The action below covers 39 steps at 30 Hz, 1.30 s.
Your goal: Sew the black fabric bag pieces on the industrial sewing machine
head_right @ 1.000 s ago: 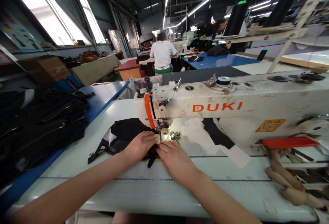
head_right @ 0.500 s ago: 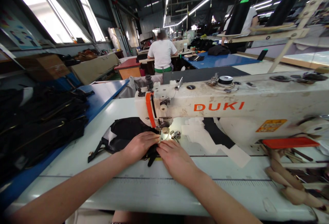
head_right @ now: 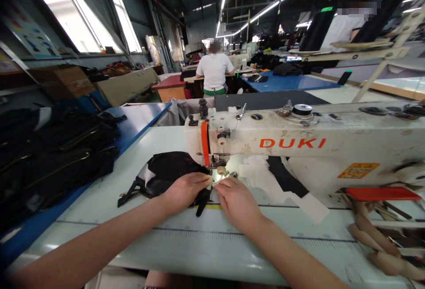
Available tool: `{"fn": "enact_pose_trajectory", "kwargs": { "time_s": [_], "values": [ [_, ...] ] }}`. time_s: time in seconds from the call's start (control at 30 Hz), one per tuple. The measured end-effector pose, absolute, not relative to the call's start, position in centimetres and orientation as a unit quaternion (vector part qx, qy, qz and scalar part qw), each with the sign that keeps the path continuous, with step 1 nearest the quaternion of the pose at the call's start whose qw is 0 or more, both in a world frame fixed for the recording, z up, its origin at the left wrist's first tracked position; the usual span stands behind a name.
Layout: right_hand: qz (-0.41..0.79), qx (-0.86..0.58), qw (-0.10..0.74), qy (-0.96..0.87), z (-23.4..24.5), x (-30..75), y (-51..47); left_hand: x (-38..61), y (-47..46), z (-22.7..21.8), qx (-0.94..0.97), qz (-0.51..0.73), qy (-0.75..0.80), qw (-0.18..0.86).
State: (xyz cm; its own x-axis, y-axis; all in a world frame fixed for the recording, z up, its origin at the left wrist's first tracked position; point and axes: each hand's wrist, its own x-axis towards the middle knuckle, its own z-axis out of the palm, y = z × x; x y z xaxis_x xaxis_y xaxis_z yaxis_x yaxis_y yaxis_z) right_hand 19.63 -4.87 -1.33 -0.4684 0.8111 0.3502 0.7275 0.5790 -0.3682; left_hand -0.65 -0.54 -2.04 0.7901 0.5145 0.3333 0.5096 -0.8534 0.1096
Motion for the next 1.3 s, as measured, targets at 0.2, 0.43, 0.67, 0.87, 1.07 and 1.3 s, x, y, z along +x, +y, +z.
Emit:
{"fn": "enact_pose_trajectory", "kwargs": {
  "time_s": [0.2, 0.43, 0.67, 0.87, 1.07, 1.3],
  "values": [
    [0.061, -0.434, 0.222, -0.871, -1.3, 18.7, -4.3, -0.7, -0.8, -1.6, 0.947, 0.164, 0.277, 0.015],
    [0.029, -0.422, 0.203, -0.883, -1.7, 18.5, -4.3, -1.2, -0.5, -1.8, 0.95, 0.16, 0.267, 0.027],
    [0.004, -0.42, 0.198, -0.886, -1.8, 18.4, -4.3, -2.2, 0.3, -1.1, 0.962, 0.145, 0.229, 0.021],
    [0.003, -0.416, 0.206, -0.886, -1.9, 18.5, -4.2, -2.3, 0.0, -1.4, 0.953, 0.181, 0.24, 0.026],
    [0.015, -0.423, 0.202, -0.883, -1.8, 18.6, -4.0, -2.3, 0.1, -1.7, 0.949, 0.192, 0.247, 0.035],
    [0.01, -0.433, 0.197, -0.879, -1.8, 18.5, -3.7, -2.2, 0.6, -1.6, 0.949, 0.187, 0.252, 0.026]
  ]
}}
